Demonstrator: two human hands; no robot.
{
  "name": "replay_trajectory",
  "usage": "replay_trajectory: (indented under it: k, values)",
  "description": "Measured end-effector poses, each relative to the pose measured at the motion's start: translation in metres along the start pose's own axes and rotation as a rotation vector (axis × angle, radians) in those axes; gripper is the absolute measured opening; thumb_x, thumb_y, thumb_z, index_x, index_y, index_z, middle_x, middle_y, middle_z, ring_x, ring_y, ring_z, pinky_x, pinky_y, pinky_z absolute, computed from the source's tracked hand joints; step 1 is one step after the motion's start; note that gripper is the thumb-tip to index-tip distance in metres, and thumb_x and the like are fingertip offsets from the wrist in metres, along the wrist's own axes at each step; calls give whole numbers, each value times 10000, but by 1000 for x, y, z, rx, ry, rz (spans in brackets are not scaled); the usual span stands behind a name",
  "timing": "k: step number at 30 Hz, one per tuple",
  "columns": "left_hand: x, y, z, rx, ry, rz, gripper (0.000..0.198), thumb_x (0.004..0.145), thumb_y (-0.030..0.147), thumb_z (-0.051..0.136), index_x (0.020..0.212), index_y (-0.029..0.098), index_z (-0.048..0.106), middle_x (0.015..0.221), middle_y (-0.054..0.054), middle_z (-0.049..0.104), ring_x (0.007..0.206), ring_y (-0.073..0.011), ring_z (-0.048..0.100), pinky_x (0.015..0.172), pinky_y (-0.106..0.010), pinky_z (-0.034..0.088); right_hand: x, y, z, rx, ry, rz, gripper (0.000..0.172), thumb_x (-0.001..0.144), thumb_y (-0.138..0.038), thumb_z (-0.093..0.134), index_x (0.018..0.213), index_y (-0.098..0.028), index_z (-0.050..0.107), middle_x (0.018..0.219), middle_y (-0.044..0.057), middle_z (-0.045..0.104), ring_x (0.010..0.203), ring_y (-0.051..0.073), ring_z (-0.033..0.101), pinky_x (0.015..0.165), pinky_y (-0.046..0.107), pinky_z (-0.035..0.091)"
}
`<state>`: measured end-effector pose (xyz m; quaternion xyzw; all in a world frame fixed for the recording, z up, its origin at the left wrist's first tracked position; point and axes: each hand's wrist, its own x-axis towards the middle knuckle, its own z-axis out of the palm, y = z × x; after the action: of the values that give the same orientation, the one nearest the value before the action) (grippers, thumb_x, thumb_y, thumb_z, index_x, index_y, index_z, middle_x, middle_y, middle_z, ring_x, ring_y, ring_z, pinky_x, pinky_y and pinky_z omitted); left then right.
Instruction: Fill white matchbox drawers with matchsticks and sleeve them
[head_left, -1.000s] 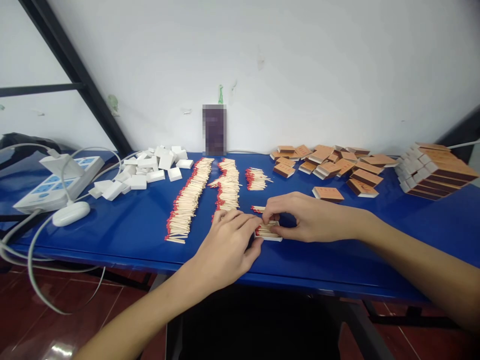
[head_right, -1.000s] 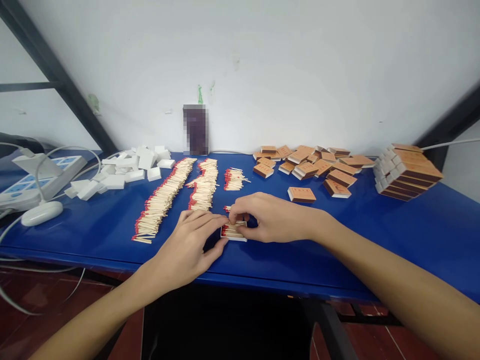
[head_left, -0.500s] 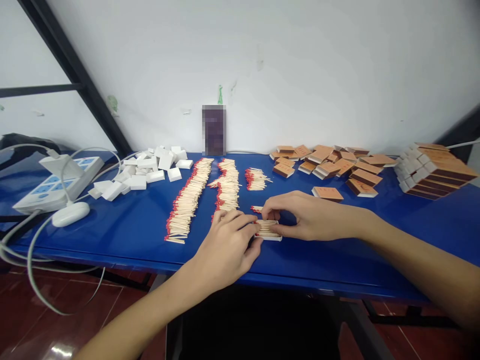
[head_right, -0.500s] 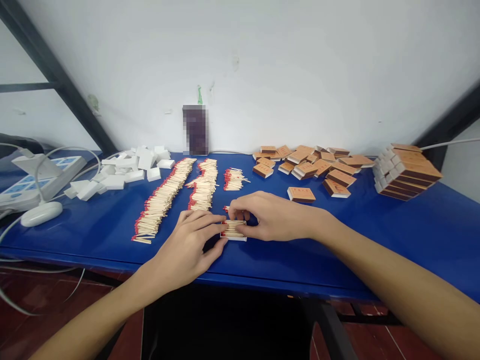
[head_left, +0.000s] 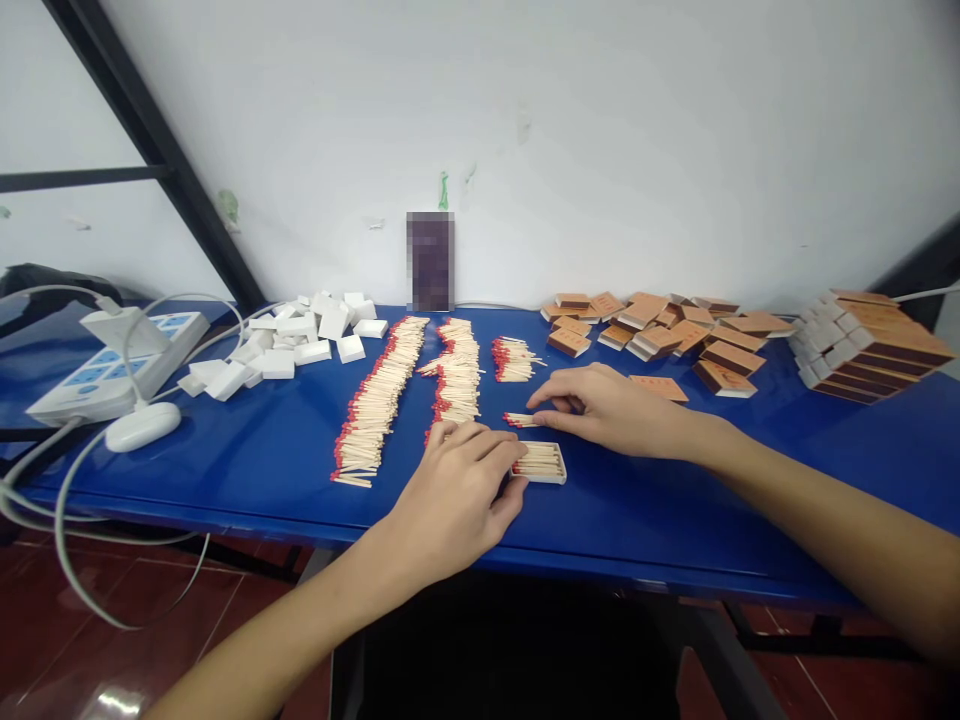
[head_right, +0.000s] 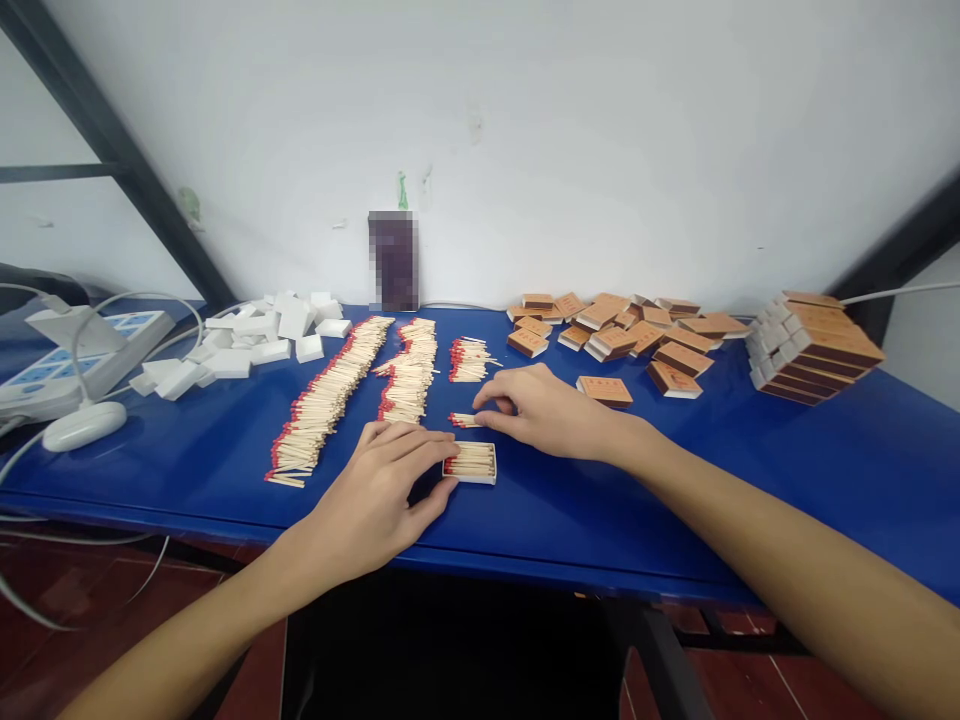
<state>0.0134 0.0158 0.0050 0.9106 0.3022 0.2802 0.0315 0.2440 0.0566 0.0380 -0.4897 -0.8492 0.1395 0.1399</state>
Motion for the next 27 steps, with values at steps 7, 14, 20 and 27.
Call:
replay_trajectory:
  k: [7,14,20,27]
  values:
    - [-1,0,0,0,6,4,144,928,173,553,1049,177,630,1093,-46,704,995,-213,630,905,-377,396,2,-2,2,66,3,94,304,904,-444,528,890,-194,702,598,-21,528,563,134,465,567,279,318]
    - [-1,0,0,-3,12,6,143,927,171,556,1048,171,632,1100,-42,704,995,-209,628,907,-373,395,2,0,4,69,-34,69,281,898,-438,542,884,-192,679,620,-24,539,569,130,473,579,276,324]
    - [0,0,-1,-4,6,3,139,927,174,555,1043,178,631,1103,-52,703,1003,-216,627,915,-385,403,2,-1,5,75,-44,51,288,900,-444,533,872,-191,669,629,-14,556,568,133,478,567,273,326]
    - [0,1,-2,-14,-9,-5,145,926,186,565,1061,188,619,1099,-49,689,1026,-214,609,930,-393,414,0,1,-2,86,-62,10,302,913,-457,519,926,-193,666,688,3,584,615,142,504,581,276,347]
